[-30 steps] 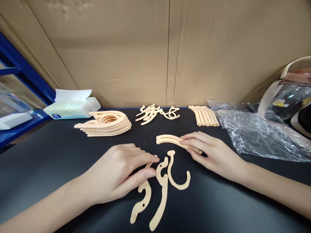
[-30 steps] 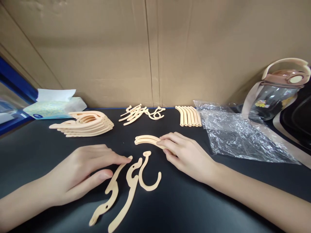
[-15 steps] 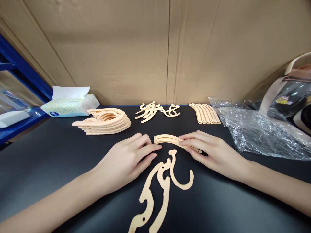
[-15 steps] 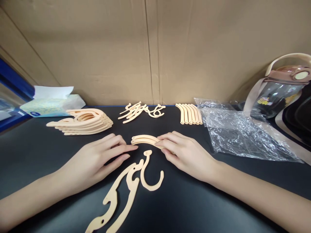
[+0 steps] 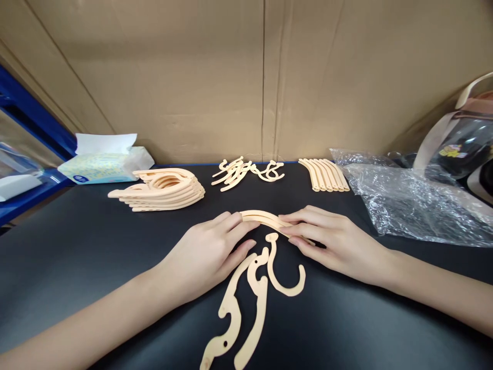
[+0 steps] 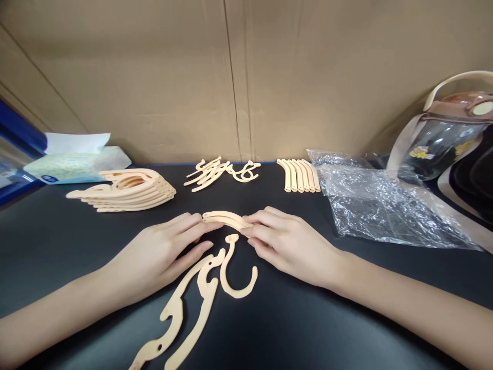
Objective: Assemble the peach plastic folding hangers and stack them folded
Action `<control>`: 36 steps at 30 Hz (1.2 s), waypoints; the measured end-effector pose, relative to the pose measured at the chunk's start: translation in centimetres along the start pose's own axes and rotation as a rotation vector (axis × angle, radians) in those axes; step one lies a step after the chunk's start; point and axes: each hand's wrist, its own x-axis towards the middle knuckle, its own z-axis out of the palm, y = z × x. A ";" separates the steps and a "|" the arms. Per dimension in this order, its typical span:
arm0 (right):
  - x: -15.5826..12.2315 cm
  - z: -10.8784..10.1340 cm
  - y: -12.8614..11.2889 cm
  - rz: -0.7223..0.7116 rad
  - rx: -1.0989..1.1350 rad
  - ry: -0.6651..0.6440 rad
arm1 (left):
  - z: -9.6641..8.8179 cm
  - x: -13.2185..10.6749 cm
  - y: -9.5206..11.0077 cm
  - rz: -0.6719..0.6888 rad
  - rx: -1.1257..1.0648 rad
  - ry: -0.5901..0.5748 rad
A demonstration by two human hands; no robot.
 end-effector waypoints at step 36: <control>-0.3 -0.2 0.4 -0.022 -0.030 -0.021 | -0.1 -0.4 -1.5 -0.015 -0.022 0.118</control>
